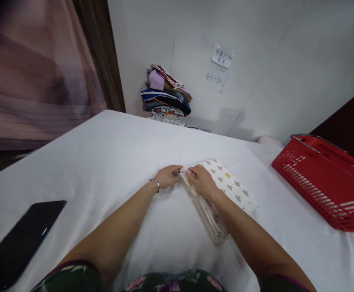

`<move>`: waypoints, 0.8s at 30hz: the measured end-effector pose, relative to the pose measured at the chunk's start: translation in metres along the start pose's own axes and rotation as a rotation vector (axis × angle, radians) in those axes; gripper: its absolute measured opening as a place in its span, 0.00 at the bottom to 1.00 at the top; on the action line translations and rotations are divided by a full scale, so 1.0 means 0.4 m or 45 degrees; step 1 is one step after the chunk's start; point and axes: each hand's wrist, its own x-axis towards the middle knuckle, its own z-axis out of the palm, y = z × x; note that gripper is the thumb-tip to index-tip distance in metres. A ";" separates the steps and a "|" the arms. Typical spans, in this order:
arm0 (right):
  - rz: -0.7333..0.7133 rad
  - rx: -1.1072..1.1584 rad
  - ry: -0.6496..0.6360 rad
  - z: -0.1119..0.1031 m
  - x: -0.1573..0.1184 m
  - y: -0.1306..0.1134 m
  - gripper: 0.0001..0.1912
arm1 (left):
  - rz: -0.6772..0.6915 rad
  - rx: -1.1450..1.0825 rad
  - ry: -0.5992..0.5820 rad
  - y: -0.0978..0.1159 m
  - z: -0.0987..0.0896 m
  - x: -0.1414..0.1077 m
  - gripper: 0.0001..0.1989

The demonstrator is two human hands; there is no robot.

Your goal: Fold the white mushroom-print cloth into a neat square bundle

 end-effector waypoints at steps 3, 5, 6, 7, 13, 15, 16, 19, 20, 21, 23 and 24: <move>-0.013 -0.088 -0.108 0.012 0.016 -0.033 0.10 | 0.020 0.026 0.005 -0.004 0.004 0.008 0.22; 0.010 -0.111 -0.131 0.011 0.021 -0.035 0.10 | 0.032 0.032 0.019 -0.005 0.009 0.013 0.18; 0.016 -0.109 -0.143 0.010 0.022 -0.033 0.10 | 0.037 0.028 0.026 -0.005 0.010 0.015 0.17; 0.016 -0.101 -0.150 0.010 0.024 -0.030 0.10 | 0.041 0.019 0.035 -0.005 0.012 0.016 0.15; 0.000 -0.014 -0.080 0.022 0.036 -0.024 0.08 | -0.006 -0.058 0.070 0.003 0.020 0.016 0.18; -0.022 -0.019 -0.070 0.024 0.036 -0.030 0.08 | -0.008 -0.061 0.065 0.004 0.024 0.018 0.22; -0.030 -0.024 -0.065 0.025 0.036 -0.033 0.08 | 0.018 -0.049 0.058 0.004 0.027 0.020 0.23; -0.020 -0.037 -0.023 0.029 0.032 -0.038 0.08 | 0.134 0.006 0.046 0.002 0.034 0.027 0.21; -0.012 -0.041 -0.010 0.032 0.031 -0.039 0.08 | 0.159 0.020 0.052 0.000 0.037 0.029 0.20; -0.004 -0.045 -0.003 0.035 0.030 -0.040 0.08 | 0.172 0.032 0.063 -0.001 0.039 0.030 0.19; 0.012 -0.057 -0.013 0.043 0.028 -0.042 0.08 | 0.161 0.055 0.092 -0.002 0.042 0.029 0.18; 0.020 -0.069 -0.029 0.046 0.027 -0.045 0.07 | 0.152 0.068 0.100 -0.003 0.043 0.028 0.18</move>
